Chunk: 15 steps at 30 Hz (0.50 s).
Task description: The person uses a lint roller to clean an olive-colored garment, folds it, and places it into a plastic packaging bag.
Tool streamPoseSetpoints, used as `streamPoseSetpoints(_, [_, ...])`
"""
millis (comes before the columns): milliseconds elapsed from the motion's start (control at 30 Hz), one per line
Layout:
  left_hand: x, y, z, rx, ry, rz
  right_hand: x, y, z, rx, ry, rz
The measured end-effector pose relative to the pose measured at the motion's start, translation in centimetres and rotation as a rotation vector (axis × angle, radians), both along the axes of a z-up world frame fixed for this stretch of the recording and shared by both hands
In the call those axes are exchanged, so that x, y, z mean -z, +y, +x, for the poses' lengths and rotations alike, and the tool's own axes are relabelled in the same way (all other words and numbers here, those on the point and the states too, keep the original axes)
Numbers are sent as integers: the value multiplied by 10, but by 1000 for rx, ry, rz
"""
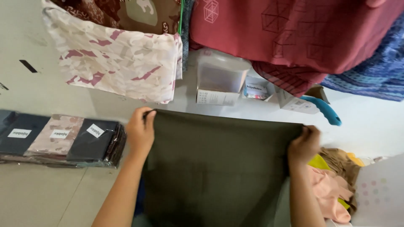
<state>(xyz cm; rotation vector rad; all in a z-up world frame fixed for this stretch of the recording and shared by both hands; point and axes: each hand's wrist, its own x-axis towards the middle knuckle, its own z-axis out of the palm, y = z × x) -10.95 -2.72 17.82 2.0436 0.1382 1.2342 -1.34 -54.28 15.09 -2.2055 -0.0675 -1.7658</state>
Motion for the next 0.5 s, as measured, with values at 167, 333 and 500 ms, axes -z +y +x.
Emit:
streamPoseSetpoints(167, [77, 0, 69, -83, 284, 111, 65, 30, 51, 99, 729, 279])
streamPoseSetpoints(333, [141, 0, 101, -149, 484, 182, 136, 25, 91, 198, 563, -141])
streamPoseSetpoints(500, [149, 1, 109, -197, 668, 278, 135, 21, 89, 229, 634, -268])
